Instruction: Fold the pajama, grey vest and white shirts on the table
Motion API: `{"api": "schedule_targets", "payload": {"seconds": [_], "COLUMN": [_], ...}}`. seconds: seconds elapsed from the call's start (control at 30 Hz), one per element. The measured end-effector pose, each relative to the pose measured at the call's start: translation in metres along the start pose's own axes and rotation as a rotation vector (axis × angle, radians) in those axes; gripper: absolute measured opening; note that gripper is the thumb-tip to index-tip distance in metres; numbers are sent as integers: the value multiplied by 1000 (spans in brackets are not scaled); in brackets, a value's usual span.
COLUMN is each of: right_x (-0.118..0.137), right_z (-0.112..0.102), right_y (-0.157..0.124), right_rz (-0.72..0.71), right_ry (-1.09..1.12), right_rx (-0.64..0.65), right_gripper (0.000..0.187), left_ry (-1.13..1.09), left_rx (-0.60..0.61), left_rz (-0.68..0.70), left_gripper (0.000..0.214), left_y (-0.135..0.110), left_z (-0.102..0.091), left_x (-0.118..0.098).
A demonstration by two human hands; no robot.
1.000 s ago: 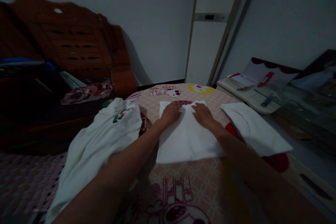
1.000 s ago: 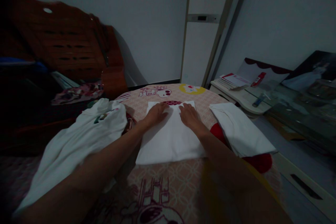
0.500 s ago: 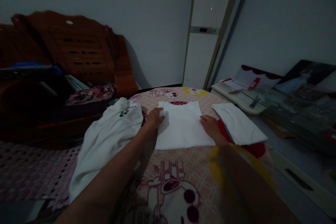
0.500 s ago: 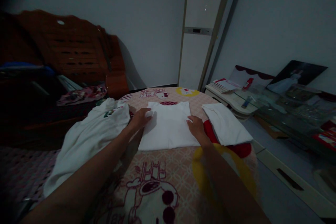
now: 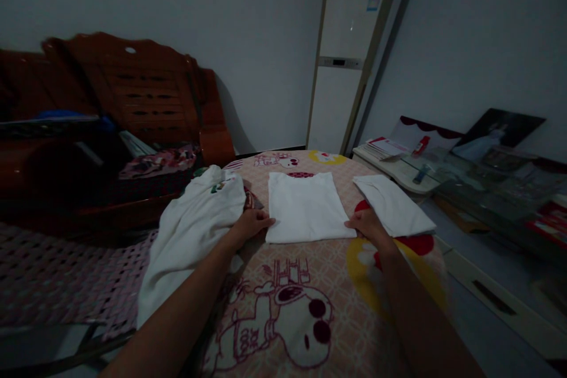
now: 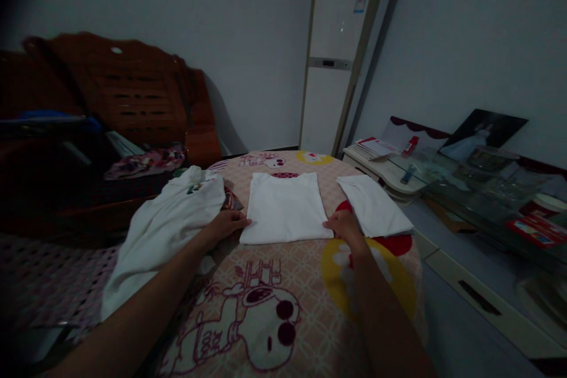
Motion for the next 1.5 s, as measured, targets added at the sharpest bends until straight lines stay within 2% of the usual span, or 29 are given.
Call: {"api": "schedule_targets", "payload": {"seconds": [0.1,0.17,0.3,0.37,0.43,0.53,0.63,0.77,0.97,1.23,1.4,1.5], "right_x": [-1,-1,-3,-5,-7,-4,1,6,9,13,15,13], "right_z": [-4,-1,10,13,14,11,10,7,2,-3,-8,-3], "right_y": [0,-2,-9,-12,-13,-14,-16,-19,-22,-20,-19,-21], "right_rz": [-47,-52,-31,-22,-13,-36,-59,-66,-75,-76,-70,-34], "right_ry": [106,187,300,320,328,351,374,412,482,519,544,449], "right_rx": [-48,-5,168,214,224,202,197,184,122,59,-8,31], "right_gripper": [16,16,19,21,21,22,23,22,23,23,20,18], "left_ry": [-199,-252,-173,-78,-23,-81,-174,-175,-59,12,-94,-54], "left_rx": [8,51,183,203,165,90,95,98,-111,-271,-226,-116], "left_rz": [-6,-2,25,29,32,67,105,115,131,189,125,32], "left_gripper": [44,45,45,43,41,41,40,40,28,18,24,46], "left_y": [-7,-11,-17,-18,-18,-19,-20,-20,-25,-32,-26,-23], "left_z": [6,11,21,22,19,14,15,17,3,-1,1,7], "left_x": [-2,-7,-14,-15,-16,-21,-24,-23,-31,-49,-38,-24]}}
Point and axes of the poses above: each hand's wrist, its own y-axis towards the middle knuckle, its own z-axis out of the palm, x = y × z, the point moved 7 cm from there along y, towards the middle knuckle, and after that the axes turned 10 degrees about x, right-handed, at the moved point
